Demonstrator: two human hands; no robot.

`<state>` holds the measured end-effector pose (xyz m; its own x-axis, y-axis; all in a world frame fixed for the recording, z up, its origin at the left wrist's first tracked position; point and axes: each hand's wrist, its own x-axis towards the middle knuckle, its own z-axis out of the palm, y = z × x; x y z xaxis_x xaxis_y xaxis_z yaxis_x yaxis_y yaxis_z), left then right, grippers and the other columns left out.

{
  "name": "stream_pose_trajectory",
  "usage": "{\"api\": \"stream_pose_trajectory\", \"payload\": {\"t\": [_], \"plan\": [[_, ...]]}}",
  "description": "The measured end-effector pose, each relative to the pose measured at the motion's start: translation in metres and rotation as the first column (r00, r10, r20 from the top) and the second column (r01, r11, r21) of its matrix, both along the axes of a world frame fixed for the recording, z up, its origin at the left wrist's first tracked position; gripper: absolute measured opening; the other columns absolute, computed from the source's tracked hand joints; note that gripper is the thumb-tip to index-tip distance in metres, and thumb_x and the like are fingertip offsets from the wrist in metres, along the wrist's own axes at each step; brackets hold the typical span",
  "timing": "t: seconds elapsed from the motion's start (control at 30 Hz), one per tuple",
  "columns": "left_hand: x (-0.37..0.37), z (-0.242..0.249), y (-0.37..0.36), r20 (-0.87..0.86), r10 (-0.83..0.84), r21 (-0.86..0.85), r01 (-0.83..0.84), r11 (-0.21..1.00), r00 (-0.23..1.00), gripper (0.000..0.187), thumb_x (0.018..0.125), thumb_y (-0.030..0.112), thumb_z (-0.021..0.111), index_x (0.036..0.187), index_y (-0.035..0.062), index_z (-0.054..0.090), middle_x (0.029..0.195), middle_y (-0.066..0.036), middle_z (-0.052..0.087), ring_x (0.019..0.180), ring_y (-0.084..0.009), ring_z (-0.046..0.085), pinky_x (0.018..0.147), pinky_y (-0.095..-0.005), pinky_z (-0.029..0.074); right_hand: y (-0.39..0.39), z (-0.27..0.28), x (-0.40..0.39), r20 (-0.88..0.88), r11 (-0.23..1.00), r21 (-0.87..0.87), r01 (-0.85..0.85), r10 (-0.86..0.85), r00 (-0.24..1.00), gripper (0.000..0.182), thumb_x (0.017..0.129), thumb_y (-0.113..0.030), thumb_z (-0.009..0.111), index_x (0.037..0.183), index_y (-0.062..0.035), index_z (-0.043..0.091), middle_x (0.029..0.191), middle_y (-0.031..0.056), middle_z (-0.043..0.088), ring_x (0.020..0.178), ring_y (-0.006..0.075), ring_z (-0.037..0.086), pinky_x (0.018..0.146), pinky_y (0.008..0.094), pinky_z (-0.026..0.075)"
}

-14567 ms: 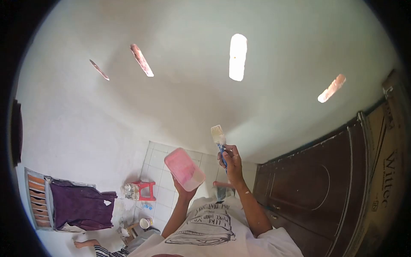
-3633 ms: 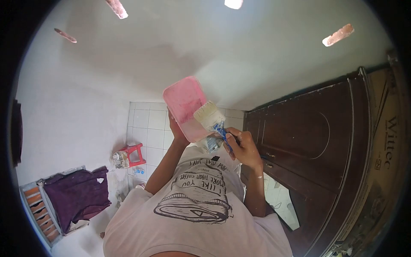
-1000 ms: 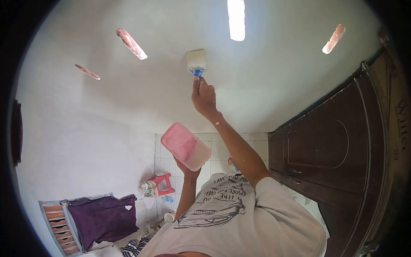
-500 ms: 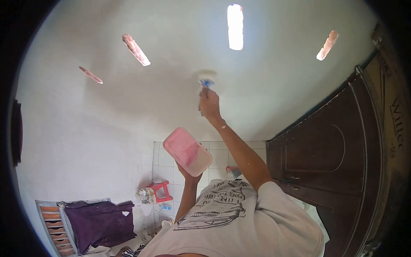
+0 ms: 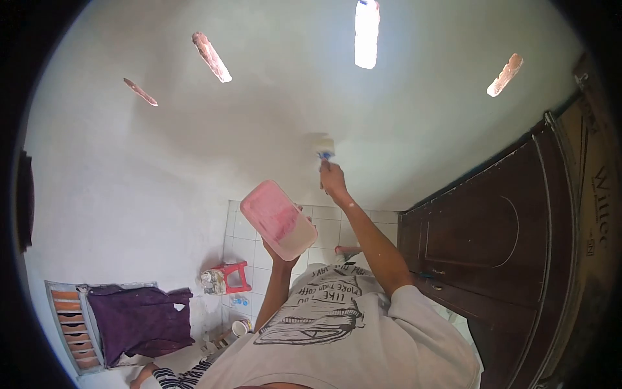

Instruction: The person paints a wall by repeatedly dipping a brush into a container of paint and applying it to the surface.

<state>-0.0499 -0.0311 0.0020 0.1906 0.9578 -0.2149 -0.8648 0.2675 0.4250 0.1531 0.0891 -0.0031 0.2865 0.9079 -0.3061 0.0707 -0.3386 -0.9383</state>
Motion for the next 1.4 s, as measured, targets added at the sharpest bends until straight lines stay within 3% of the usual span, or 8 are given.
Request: {"api": "stream_pose_trajectory", "payload": {"t": [0.27,0.43,0.5,0.67,0.9,0.97,1.17,1.4], "plan": [[0.021,0.004,-0.004,-0.291,0.021,0.161,0.027,0.987,0.956,0.071,0.101,0.060,0.033,0.146,0.0055,0.039,0.130,-0.018,0.058,0.112,-0.0377,0.062,0.093,-0.0542,0.055,0.043,0.105,0.007,0.285,0.889,0.424,-0.173,0.050,0.957,0.050,0.107,-0.038,0.042,0.083,0.0025,0.058,0.059,0.0188,0.055,0.052,0.0308,0.059,0.053,0.0467,0.043],[0.037,0.002,0.000,-0.086,-0.085,0.063,0.090,0.994,0.993,0.070,0.102,0.062,0.030,0.150,0.0103,0.036,0.139,-0.016,0.054,0.126,-0.0336,0.056,0.104,-0.0510,0.049,0.024,-0.008,0.026,0.063,0.991,-0.129,-0.023,0.031,0.998,0.047,0.106,-0.036,0.042,0.092,0.0045,0.061,0.074,0.0292,0.062,0.067,0.0452,0.062,0.060,0.0504,0.046],[0.039,0.001,0.001,-0.092,-0.085,0.075,0.092,0.993,0.992,0.071,0.102,0.062,0.030,0.150,0.0106,0.035,0.140,-0.015,0.053,0.126,-0.0339,0.056,0.104,-0.0509,0.049,0.020,0.003,0.025,0.171,0.998,0.035,0.055,-0.060,0.983,0.049,0.108,-0.036,0.041,0.075,-0.0016,0.053,0.054,0.0050,0.051,0.044,0.0177,0.048,0.046,0.0383,0.040],[0.053,0.018,-0.009,-0.027,-0.136,0.105,0.138,0.985,0.990,0.071,0.102,0.062,0.031,0.151,0.0113,0.034,0.141,-0.014,0.053,0.127,-0.0336,0.056,0.105,-0.0504,0.049,0.031,0.136,0.019,0.319,0.805,0.577,-0.138,-0.067,0.945,0.045,0.107,-0.033,0.042,0.083,0.0041,0.051,0.060,0.0169,0.052,0.050,0.0320,0.048,0.051,0.0436,0.039],[0.061,-0.005,-0.013,0.019,-0.188,0.047,0.187,0.981,0.982,0.083,0.095,0.069,0.037,0.147,0.0042,0.039,0.132,-0.020,0.057,0.114,-0.0395,0.061,0.097,-0.0558,0.052,0.030,-0.082,0.057,0.560,0.956,0.240,-0.170,0.007,0.828,0.043,0.108,-0.033,0.038,0.103,0.0033,0.060,0.082,0.0276,0.065,0.077,0.0411,0.065,0.067,0.0525,0.047],[0.060,-0.007,-0.018,0.000,-0.169,0.037,0.169,0.985,0.986,0.085,0.094,0.070,0.038,0.146,0.0028,0.039,0.131,-0.021,0.057,0.112,-0.0405,0.062,0.095,-0.0566,0.052,0.008,-0.139,0.065,0.838,0.912,0.170,-0.372,0.064,0.542,0.046,0.107,-0.036,0.040,0.098,0.0021,0.064,0.074,0.0231,0.066,0.068,0.0360,0.064,0.065,0.0491,0.049],[0.060,-0.031,-0.014,0.028,-0.133,-0.022,0.134,0.991,0.991,0.085,0.093,0.068,0.041,0.145,0.0012,0.040,0.131,-0.021,0.058,0.112,-0.0404,0.062,0.095,-0.0553,0.052,-0.063,-0.055,0.077,0.243,0.936,0.035,-0.350,0.332,0.912,0.056,0.106,-0.043,0.044,0.078,0.0014,0.063,0.050,0.0092,0.051,0.045,0.0207,0.054,0.052,0.0377,0.046],[0.078,-0.043,-0.007,0.050,-0.208,-0.033,0.209,0.977,0.977,0.087,0.092,0.071,0.043,0.144,0.0010,0.041,0.131,-0.021,0.058,0.116,-0.0404,0.061,0.097,-0.0565,0.051,-0.133,-0.084,0.111,0.159,0.991,0.049,-0.123,0.114,0.981,0.055,0.106,-0.044,0.045,0.079,0.0000,0.062,0.049,0.0058,0.050,0.042,0.0162,0.052,0.045,0.0352,0.042]]}}
